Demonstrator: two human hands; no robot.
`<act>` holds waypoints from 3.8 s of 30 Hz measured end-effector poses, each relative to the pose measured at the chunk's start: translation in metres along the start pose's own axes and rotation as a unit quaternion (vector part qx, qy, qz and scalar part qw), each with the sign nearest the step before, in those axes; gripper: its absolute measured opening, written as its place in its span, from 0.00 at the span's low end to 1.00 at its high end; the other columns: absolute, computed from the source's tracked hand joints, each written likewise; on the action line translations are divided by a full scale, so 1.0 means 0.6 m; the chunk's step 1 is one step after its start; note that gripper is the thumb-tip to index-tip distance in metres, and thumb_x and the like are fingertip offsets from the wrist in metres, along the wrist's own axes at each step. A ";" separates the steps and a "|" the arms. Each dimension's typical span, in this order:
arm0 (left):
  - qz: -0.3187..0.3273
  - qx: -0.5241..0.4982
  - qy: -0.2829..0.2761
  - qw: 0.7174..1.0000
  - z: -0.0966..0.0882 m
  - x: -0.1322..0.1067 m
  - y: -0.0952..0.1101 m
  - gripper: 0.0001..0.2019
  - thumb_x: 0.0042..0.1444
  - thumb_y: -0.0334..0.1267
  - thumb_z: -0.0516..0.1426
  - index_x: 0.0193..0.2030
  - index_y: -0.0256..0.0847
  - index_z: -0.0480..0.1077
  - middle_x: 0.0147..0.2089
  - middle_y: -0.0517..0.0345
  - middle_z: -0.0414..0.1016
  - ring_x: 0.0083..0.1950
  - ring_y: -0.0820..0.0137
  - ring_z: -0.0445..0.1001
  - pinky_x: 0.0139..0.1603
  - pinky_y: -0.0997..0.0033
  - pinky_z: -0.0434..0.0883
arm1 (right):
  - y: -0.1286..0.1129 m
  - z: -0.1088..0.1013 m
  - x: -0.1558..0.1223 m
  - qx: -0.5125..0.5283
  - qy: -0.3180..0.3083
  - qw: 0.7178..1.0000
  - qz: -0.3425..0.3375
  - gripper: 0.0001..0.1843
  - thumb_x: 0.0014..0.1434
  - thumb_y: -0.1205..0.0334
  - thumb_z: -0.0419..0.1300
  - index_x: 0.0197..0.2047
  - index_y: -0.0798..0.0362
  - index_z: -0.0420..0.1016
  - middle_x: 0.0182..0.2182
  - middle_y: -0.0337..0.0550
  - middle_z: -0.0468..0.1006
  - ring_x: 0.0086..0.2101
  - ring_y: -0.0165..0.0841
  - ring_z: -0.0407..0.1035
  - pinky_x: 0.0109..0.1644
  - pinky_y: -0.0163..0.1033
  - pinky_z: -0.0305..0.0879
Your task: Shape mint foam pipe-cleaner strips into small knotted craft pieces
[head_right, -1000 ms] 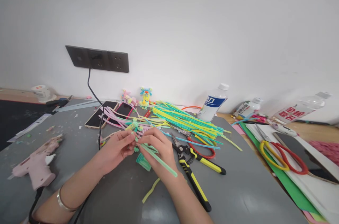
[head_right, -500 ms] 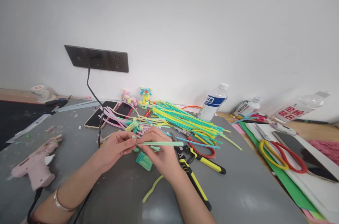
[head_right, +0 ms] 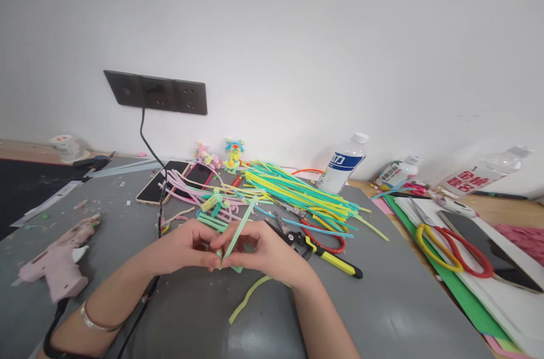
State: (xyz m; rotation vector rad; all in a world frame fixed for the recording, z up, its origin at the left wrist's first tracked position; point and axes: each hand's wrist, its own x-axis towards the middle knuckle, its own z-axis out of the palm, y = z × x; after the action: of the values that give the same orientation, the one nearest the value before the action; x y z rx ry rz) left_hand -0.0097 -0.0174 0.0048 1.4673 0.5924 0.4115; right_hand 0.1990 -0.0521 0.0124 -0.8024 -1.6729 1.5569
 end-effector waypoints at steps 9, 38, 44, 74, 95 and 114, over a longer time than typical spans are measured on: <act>-0.012 -0.047 0.051 0.998 0.003 0.006 0.001 0.15 0.50 0.47 0.66 0.27 0.35 0.77 0.23 0.61 0.68 0.24 0.76 0.58 0.25 0.75 0.53 | 0.006 0.001 0.008 0.023 0.067 0.997 -0.031 0.06 0.54 0.60 0.70 0.35 0.52 0.83 0.31 0.40 0.75 0.29 0.30 0.67 0.32 0.34 0.64; 0.019 -0.310 0.204 0.928 0.030 0.025 -0.005 0.17 0.39 0.45 0.73 0.26 0.35 0.74 0.21 0.66 0.60 0.23 0.80 0.54 0.21 0.81 0.53 | 0.026 0.034 0.027 -0.164 0.271 0.909 -0.272 0.08 0.58 0.74 0.64 0.33 0.50 0.77 0.31 0.40 0.74 0.32 0.32 0.70 0.37 0.38 0.65; -0.011 -0.404 0.167 0.899 0.033 0.026 -0.011 0.16 0.40 0.41 0.74 0.27 0.34 0.73 0.24 0.63 0.62 0.25 0.80 0.58 0.18 0.84 0.53 | 0.027 0.035 0.028 -0.170 0.249 0.909 -0.288 0.09 0.56 0.75 0.65 0.35 0.50 0.78 0.32 0.40 0.72 0.33 0.32 0.70 0.36 0.38 0.66; -0.034 -0.347 0.158 0.924 0.019 0.019 -0.011 0.16 0.40 0.42 0.73 0.27 0.35 0.74 0.23 0.64 0.61 0.25 0.80 0.56 0.22 0.82 0.54 | 0.026 0.035 0.021 -0.301 0.279 0.854 -0.319 0.12 0.59 0.74 0.62 0.39 0.45 0.81 0.33 0.42 0.71 0.33 0.34 0.70 0.35 0.41 0.66; 0.005 -0.273 0.213 0.938 0.024 0.020 -0.006 0.17 0.41 0.46 0.72 0.25 0.35 0.74 0.23 0.64 0.62 0.24 0.79 0.52 0.23 0.77 0.50 | 0.028 0.036 0.022 -0.348 0.274 0.837 -0.321 0.10 0.58 0.75 0.63 0.33 0.49 0.75 0.31 0.42 0.72 0.32 0.35 0.70 0.35 0.41 0.62; 0.036 0.004 0.093 0.995 0.004 0.006 -0.001 0.11 0.56 0.44 0.62 0.32 0.39 0.80 0.30 0.55 0.71 0.29 0.71 0.62 0.30 0.73 0.57 | 0.008 -0.001 0.008 -0.112 0.085 0.986 -0.090 0.13 0.58 0.58 0.68 0.46 0.49 0.78 0.36 0.41 0.73 0.38 0.34 0.70 0.43 0.39 0.68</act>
State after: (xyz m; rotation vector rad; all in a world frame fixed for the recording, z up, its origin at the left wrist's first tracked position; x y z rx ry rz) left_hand -0.0052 -0.0171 0.0037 1.4710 0.6916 0.6073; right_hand 0.1968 -0.0477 0.0082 -0.8473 -1.7596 1.1593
